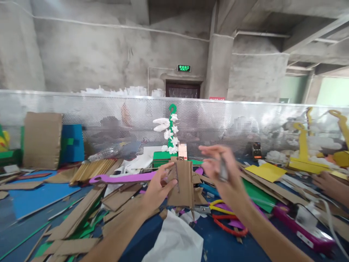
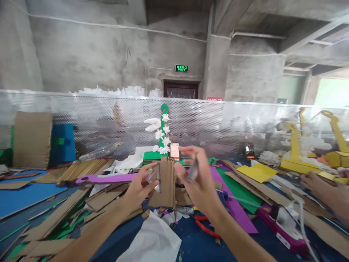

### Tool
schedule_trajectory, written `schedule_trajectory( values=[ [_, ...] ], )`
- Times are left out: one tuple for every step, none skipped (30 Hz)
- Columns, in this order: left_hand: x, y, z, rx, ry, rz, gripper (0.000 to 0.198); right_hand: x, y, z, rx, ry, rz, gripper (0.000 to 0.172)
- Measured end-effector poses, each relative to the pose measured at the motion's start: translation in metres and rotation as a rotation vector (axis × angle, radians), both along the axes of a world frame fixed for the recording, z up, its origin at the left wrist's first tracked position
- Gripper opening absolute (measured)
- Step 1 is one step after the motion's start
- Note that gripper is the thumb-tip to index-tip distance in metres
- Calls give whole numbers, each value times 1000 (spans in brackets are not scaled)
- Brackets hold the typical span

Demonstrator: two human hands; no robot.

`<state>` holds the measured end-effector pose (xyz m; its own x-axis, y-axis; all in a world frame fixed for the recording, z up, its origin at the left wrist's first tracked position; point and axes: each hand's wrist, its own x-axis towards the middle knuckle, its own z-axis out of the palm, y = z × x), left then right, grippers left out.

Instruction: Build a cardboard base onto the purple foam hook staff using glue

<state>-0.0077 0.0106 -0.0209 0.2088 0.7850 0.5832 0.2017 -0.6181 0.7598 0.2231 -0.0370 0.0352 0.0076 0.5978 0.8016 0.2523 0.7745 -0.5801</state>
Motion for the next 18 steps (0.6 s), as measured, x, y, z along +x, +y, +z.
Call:
schedule_trajectory(
  values=[
    [1,-1,0,4,4,-11,61,-3,8,-6,-67,14,33,40],
    [1,-1,-1,5,10,-25,61,-6,17,-12,-149,26,69,44],
    [2,-2,-1,4,18,-40,61,-9,26,-20,-230,28,103,49],
    [2,-3,-1,1,28,-55,60,-11,33,-27,-300,20,136,52],
    [3,-4,-1,-6,37,-70,59,-13,38,-33,-352,10,158,53],
    [3,-5,-1,-16,47,-84,59,-13,42,-38,-384,10,190,50],
    [4,-7,0,-23,57,-94,58,-13,43,-43,-403,20,219,46],
    [4,-8,1,-25,70,-98,58,-13,43,-46,-416,40,254,43],
    [5,-9,1,-21,85,-94,58,-12,42,-48,-426,66,290,41],
    [6,-10,2,-13,103,-83,57,-12,40,-49,-435,93,318,41],
    [7,-11,2,-4,116,-65,56,-11,40,-50,-443,115,339,42],
    [8,-11,2,2,121,-44,56,-11,40,-51,-453,130,355,43],
    [9,-10,2,0,117,-22,57,-11,40,-52,-462,142,365,44],
    [9,-9,1,-6,108,5,57,-11,42,-53,-466,158,366,44],
    [9,-7,0,-8,102,40,58,-11,44,-54,-468,176,360,44],
    [9,-6,0,-4,107,82,57,-11,46,-56,-465,190,349,45],
    [9,-4,-1,11,124,126,56,-11,47,-57,-458,193,336,44],
    [8,-3,-2,37,152,171,54,-11,49,-58,-448,182,322,44]
  ],
)
